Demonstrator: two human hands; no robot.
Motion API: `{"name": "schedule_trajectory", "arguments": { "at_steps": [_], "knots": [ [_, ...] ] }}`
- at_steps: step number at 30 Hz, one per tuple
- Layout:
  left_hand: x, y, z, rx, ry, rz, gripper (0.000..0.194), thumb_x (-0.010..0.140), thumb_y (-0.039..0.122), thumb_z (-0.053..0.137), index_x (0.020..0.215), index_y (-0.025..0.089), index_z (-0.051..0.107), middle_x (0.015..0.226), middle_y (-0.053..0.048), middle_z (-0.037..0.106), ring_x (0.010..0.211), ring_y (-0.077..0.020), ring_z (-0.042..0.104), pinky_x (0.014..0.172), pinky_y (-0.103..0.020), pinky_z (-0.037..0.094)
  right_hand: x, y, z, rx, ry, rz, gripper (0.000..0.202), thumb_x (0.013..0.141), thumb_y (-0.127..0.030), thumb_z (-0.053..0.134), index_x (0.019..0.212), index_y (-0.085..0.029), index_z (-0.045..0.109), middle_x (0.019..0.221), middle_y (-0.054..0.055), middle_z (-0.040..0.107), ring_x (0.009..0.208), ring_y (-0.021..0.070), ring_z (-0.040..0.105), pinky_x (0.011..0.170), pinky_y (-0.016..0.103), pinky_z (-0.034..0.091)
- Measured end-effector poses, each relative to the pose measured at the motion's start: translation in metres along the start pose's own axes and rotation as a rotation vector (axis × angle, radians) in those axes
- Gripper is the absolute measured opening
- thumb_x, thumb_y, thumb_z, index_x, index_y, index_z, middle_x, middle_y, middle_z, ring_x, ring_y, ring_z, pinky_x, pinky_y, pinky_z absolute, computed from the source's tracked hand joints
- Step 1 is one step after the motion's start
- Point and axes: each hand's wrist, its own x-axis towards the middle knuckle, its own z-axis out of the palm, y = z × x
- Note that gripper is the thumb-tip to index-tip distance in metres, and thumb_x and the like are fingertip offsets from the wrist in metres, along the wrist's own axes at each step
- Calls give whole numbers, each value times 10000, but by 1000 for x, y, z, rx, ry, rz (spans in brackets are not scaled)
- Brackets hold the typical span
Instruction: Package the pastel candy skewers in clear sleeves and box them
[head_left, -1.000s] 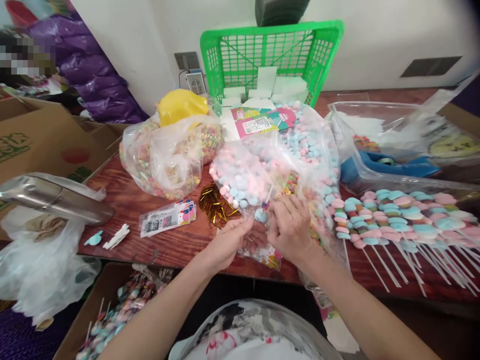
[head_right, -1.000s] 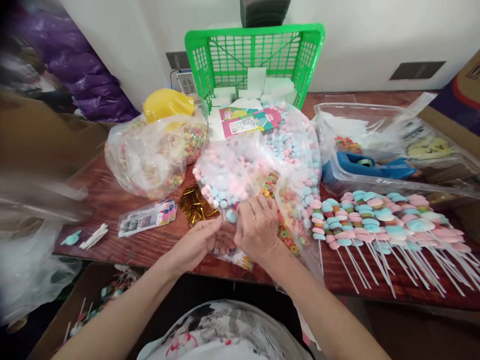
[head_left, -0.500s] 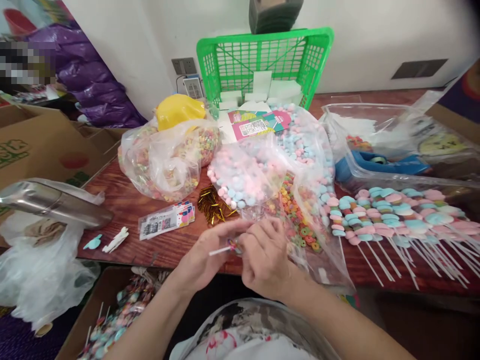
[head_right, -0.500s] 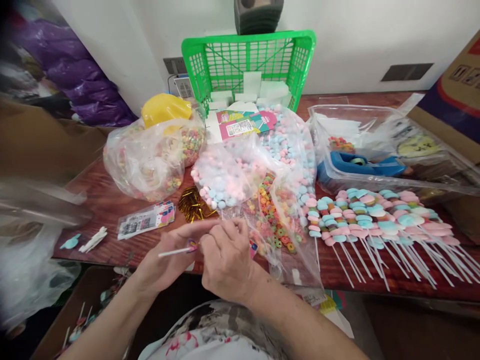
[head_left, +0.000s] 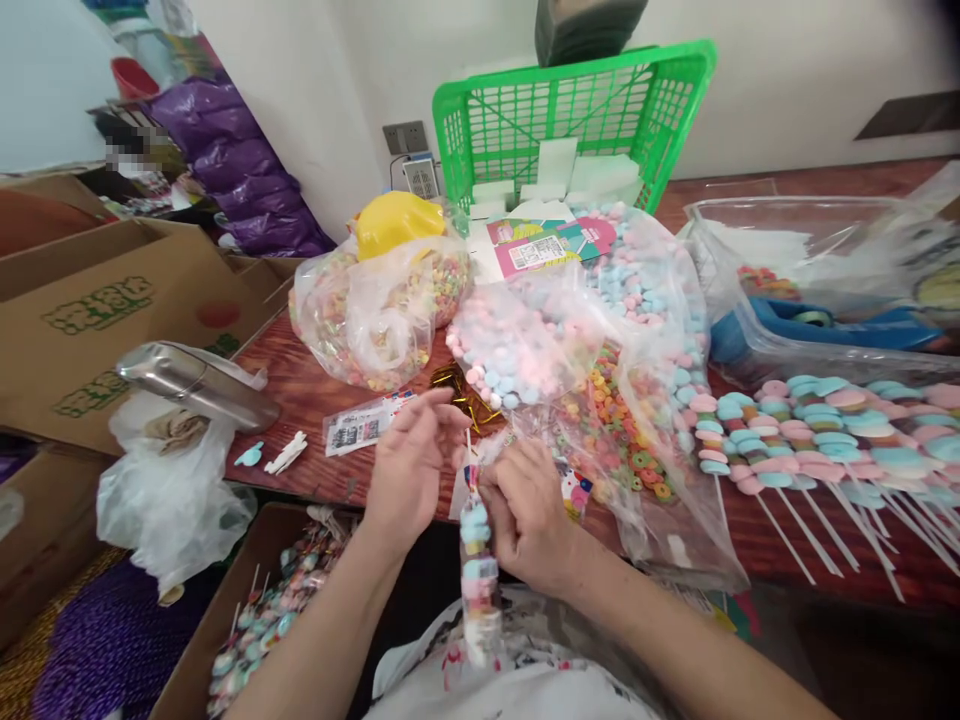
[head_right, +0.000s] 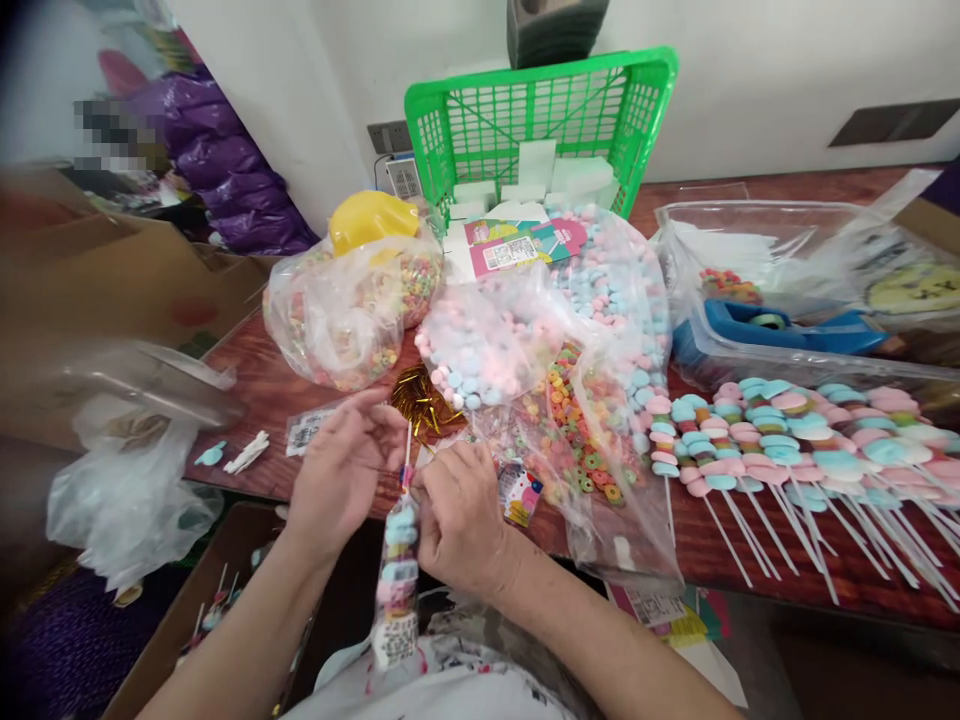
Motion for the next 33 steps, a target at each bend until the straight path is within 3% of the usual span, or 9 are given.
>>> {"name": "schedule_trajectory", "arguments": {
  "at_steps": [5,8,11,14,19,22,25,29,33],
  "knots": [
    [-26,-17,-9,330,-89,-77,617,692,244,793,1270,296,584,1300,-53,580,1019,-178,602,870,-276,497,11,8,-4,-32,79,-60,145,844,-152,389,728,-187,468,705,39,516,712,188,427,692,366,297],
    [-38,-12,-14,389,-143,-147,389,762,298,727,1136,207,673,1015,-63,706,854,-173,636,804,-291,513,17,3,1,266,40,184,167,884,-180,387,734,-192,461,711,19,515,713,167,459,683,326,345],
    [-45,6,-30,569,-119,-204,262,758,319,705,972,167,702,799,-30,704,678,-144,606,679,-256,501,15,-6,8,589,-215,407,205,906,-194,393,714,-195,466,655,-17,493,629,130,474,603,262,386],
    [-52,30,-74,948,-272,-417,189,746,322,650,850,170,692,719,-12,675,650,-160,603,618,-242,479,2,-7,0,584,-331,395,146,894,-146,429,893,-184,569,794,9,587,740,141,547,680,265,446],
    [-59,39,-152,1931,-175,-391,192,746,274,534,703,173,692,681,-88,685,705,-281,667,660,-355,505,-43,35,-60,-29,-17,190,285,864,-100,499,1113,-203,592,1070,86,627,995,211,568,891,376,441],
    [-50,12,-125,1776,-368,31,245,852,299,477,897,203,697,878,-79,720,808,-226,673,739,-325,530,-77,72,-106,-280,249,343,140,857,-146,564,964,-195,638,911,54,663,863,188,617,787,316,478],
    [-29,-28,-49,1584,-580,469,240,869,167,454,993,178,659,1021,-99,680,982,-215,618,910,-350,493,-103,96,-141,-609,376,475,96,866,-221,577,877,-180,663,817,49,677,749,175,628,673,277,469],
    [-10,-72,27,1687,-861,521,350,760,26,463,1048,138,626,1063,-130,640,1028,-270,582,898,-420,500,-121,102,-162,-833,308,551,182,896,-256,533,831,-155,670,797,67,690,716,167,636,655,266,464],
    [-5,-94,25,1832,-852,530,353,745,-42,406,959,118,635,951,-124,639,890,-262,602,771,-405,532,-125,102,-161,-893,208,632,236,923,-267,482,841,-158,673,816,75,694,742,164,645,680,261,452]
  ]
}}
